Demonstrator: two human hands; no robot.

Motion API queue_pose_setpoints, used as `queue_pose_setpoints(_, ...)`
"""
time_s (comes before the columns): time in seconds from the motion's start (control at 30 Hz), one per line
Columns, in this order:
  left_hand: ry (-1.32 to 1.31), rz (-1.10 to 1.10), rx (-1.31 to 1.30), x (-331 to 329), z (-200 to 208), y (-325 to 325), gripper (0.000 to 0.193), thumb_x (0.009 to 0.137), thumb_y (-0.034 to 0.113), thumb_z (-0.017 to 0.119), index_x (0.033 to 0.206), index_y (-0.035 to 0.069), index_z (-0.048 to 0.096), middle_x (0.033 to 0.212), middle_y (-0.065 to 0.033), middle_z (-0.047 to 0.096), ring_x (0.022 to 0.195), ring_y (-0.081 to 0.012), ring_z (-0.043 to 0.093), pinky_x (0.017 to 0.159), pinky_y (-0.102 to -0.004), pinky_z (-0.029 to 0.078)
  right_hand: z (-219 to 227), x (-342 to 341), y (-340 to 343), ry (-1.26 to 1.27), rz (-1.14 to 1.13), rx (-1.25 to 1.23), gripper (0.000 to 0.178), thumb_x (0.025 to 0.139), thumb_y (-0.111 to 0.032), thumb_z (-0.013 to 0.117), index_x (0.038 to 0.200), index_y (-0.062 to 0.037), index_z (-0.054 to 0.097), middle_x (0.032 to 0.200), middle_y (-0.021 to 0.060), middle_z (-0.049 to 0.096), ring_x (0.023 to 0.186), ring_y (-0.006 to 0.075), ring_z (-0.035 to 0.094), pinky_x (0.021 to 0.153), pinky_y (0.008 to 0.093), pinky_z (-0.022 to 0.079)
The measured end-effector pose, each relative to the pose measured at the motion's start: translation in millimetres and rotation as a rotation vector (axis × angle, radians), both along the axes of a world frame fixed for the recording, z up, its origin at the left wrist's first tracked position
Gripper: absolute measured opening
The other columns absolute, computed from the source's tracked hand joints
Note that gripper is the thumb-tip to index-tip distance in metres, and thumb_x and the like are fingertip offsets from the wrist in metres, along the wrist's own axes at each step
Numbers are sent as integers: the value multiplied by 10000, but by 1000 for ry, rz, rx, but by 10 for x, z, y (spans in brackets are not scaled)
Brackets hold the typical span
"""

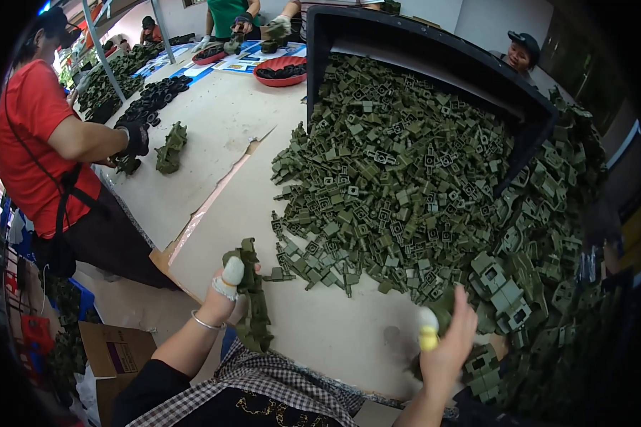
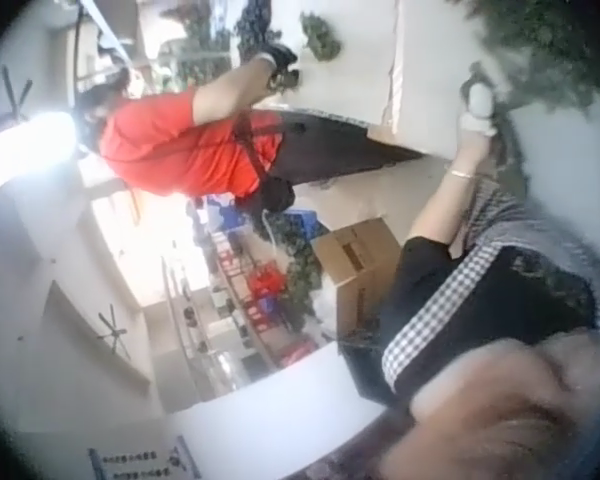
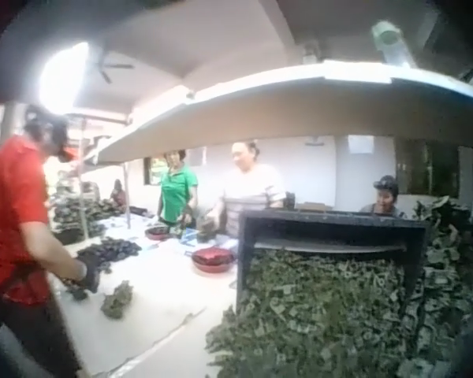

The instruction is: The person assembles toy vehicle frames by hand, picking small plastic components from a pile, pressing them into larger frame pieces, and setting the assembled frames onto the table.

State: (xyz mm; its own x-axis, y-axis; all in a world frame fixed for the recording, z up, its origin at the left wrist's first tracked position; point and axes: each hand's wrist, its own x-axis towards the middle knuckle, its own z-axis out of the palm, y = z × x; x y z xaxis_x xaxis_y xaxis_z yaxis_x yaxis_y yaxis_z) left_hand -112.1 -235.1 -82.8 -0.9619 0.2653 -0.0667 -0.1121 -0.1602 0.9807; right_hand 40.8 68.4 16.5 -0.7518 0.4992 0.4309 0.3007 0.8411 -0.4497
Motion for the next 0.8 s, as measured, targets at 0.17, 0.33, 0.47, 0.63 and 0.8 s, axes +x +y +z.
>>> queue_pose_setpoints(0.17,-246,94,326,-462,69,138,337,881,345,522,1059,63,568,961,5,600,881,-115,563,793,-277,452,-351,-397,-176,60,323,90,554,638,-54,705,1144,-7,484,1089,168,496,998,332,463,851,392,396)
queue_pose_setpoints(0.33,-282,-11,331,-976,-60,496,369,872,385,520,1106,100,549,1011,10,581,922,-121,547,841,-288,429,-862,-814,-623,-148,441,56,390,674,-80,639,1043,-20,532,956,129,498,905,300,489,747,383,442)
queue_pose_setpoints(0.47,-56,-105,197,-871,-408,956,536,925,368,431,1347,59,315,1253,-74,451,1168,-156,401,989,-276,307,-1068,-948,-621,-103,407,132,334,635,-29,604,965,-25,555,932,118,470,867,291,473,717,376,434)
queue_pose_setpoints(0.63,-74,-224,159,-805,-370,1047,546,951,291,380,1399,65,165,1350,-94,346,1226,-178,350,1030,-292,262,-899,-799,-466,-10,383,84,280,652,-26,631,916,-23,538,972,137,482,881,314,469,734,389,412)
queue_pose_setpoints(0.8,-25,-56,330,-735,-258,997,484,915,182,465,1343,66,272,1269,-112,432,1133,-185,451,974,-318,354,-828,-634,-339,52,190,-189,359,652,29,651,969,-20,490,941,174,546,829,315,547,703,371,447)
